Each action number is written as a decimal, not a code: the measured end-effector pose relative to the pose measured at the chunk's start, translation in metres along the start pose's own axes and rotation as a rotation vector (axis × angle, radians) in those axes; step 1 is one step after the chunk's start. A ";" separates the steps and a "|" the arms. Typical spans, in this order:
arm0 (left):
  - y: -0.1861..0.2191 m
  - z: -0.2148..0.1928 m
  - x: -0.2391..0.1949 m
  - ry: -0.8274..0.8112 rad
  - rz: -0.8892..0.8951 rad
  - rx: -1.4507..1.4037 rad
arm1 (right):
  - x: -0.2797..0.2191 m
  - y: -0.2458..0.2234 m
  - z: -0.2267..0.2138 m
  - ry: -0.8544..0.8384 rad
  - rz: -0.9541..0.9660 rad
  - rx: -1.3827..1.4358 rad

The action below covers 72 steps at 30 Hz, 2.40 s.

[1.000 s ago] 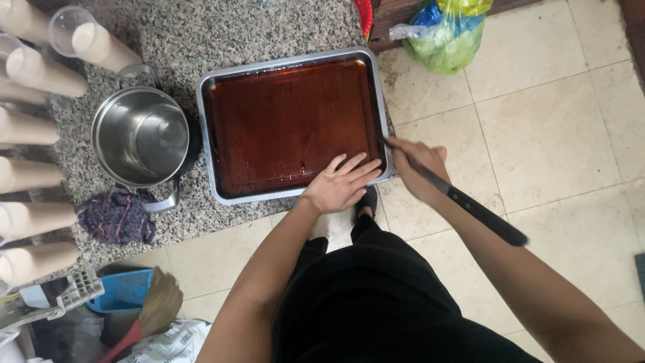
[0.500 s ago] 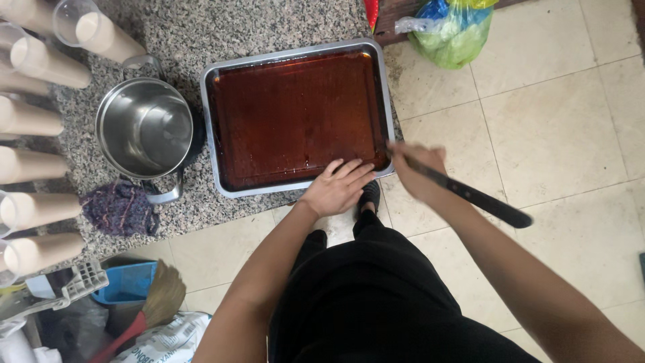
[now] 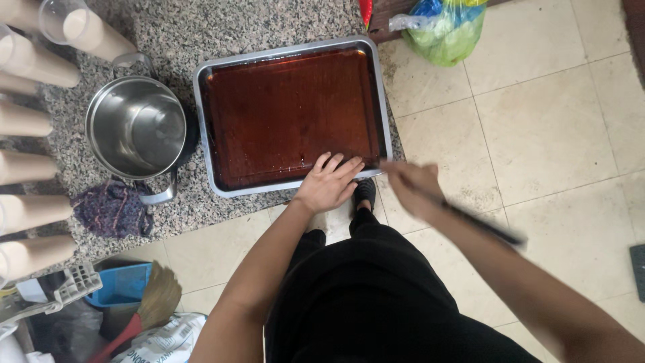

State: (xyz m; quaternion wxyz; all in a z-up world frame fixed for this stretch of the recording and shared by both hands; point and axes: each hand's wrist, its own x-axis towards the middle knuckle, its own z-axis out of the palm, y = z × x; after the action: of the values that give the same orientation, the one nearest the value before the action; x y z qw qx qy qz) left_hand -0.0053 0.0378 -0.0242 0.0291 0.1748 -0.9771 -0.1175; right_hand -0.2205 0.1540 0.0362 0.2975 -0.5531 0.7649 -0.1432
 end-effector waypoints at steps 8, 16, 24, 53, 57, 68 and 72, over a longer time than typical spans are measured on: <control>0.002 -0.003 -0.001 0.007 0.060 0.011 | 0.055 -0.008 -0.015 0.075 -0.019 0.003; 0.006 -0.003 0.005 0.023 0.045 -0.009 | 0.037 -0.012 -0.022 0.152 -0.111 0.054; 0.006 -0.004 0.008 0.016 0.056 -0.025 | 0.008 -0.010 -0.007 0.139 -0.185 0.039; -0.007 -0.010 -0.023 -0.092 -0.053 0.004 | -0.015 -0.015 -0.004 0.146 -0.201 0.097; -0.006 -0.011 -0.023 -0.046 -0.051 0.010 | 0.015 -0.032 0.002 0.180 -0.177 0.119; -0.010 -0.011 -0.027 0.001 -0.066 0.043 | 0.023 -0.041 0.017 0.269 -0.224 0.246; -0.011 -0.013 -0.032 -0.016 -0.043 0.040 | 0.043 -0.054 0.020 0.120 -0.070 0.073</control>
State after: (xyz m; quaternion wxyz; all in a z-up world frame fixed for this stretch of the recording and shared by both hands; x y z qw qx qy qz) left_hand 0.0294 0.0362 -0.0150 0.0150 0.1955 -0.9755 -0.0999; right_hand -0.1764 0.0975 0.0375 0.2656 -0.5589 0.7557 -0.2143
